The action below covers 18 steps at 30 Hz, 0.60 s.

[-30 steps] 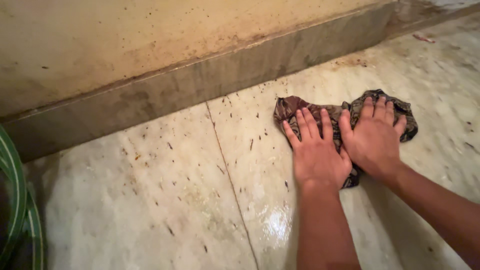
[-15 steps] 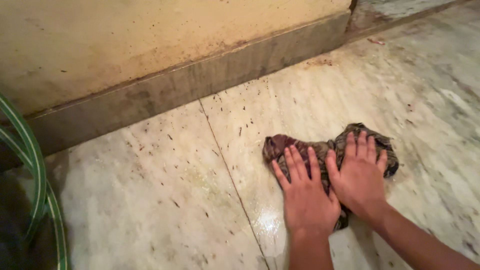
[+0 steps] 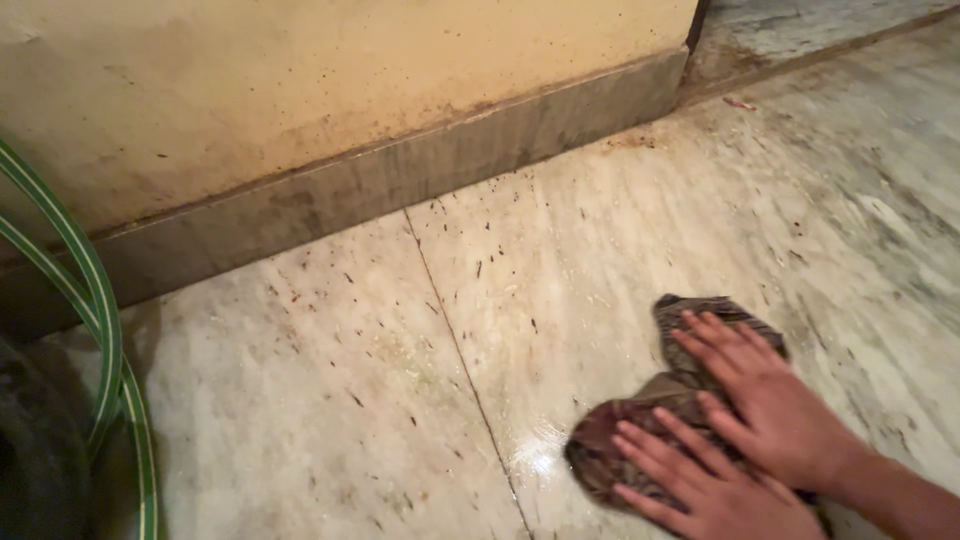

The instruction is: The person wipes a tiled floor with a patterned cloth, moving a small plastic stool to clean underneath it. The person scrubs the floor surface and the baseboard area with both hands.

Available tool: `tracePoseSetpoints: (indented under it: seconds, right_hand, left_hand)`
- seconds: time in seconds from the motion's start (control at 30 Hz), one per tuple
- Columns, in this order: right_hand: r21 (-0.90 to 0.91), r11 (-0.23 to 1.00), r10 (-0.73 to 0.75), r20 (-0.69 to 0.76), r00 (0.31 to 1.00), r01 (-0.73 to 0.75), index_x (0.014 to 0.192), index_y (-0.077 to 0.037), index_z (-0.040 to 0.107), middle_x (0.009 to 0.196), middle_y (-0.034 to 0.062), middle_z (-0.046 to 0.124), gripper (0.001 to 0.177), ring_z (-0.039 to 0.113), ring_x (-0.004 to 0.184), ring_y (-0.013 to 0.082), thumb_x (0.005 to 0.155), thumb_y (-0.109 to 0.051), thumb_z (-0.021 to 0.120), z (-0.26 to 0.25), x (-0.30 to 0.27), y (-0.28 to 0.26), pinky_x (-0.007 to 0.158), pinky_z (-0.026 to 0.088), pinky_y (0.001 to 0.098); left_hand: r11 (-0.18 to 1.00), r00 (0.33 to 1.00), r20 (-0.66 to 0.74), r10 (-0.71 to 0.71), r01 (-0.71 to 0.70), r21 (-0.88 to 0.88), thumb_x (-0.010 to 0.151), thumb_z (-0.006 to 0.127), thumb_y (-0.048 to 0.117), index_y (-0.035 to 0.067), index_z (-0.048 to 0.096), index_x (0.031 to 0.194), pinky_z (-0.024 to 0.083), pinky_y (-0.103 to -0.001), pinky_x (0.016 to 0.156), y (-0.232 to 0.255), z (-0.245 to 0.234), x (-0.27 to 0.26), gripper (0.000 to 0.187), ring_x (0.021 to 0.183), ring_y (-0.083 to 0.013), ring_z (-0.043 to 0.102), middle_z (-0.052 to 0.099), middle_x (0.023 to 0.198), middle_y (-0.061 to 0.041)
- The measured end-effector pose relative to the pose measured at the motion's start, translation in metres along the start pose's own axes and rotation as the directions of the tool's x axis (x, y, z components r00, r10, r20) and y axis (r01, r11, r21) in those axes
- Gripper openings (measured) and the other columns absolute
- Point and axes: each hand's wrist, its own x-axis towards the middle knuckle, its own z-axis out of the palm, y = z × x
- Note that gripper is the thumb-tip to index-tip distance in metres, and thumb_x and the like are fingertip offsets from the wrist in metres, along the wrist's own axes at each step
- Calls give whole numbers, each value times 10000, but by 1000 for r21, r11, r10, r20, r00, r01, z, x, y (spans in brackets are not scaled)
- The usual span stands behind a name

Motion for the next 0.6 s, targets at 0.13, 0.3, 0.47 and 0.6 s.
tracePoseSetpoints:
  seconds: [0.13,0.3,0.47,0.6]
  right_hand:
    - [-16,986,163,-49,985,-164,1468,-74,430,1570,152,390,666,305,1492,299,851,-308,519,-9,-54,70,1217,200,443]
    - [354,816,559,-277,782,-458,1500,-18,419,1578,221,410,588,377,1445,322,999,-326,438,63,-162,126,1205,271,461]
    - [849,313,924,-169,343,-425,1504,55,444,1532,323,463,549,463,1353,393,1123,-335,378,78,-193,137,1158,357,510]
    - [532,135,990,-101,95,-836,1482,124,493,1374,448,566,613,553,1208,535,1113,-362,432,34,-151,103,1069,461,610]
  left_hand:
    - [994,994,47,99,-98,-40,864,437,515,-121,139,1481,30,-750,1165,45,31,-38,935,1470,-506,53,93,1555,-394]
    - [652,701,215,680,-445,-614,864,446,499,-51,186,1557,-61,-790,1149,81,82,-69,922,1526,-569,22,106,1617,-372]
    - [661,582,320,748,-606,-443,868,418,521,61,235,1600,-92,-721,1222,83,74,-70,883,1569,-502,44,148,1644,-351]
    - [680,627,275,729,-618,-393,861,406,503,73,257,1605,-74,-689,1254,59,61,-49,872,1582,-469,87,195,1644,-321]
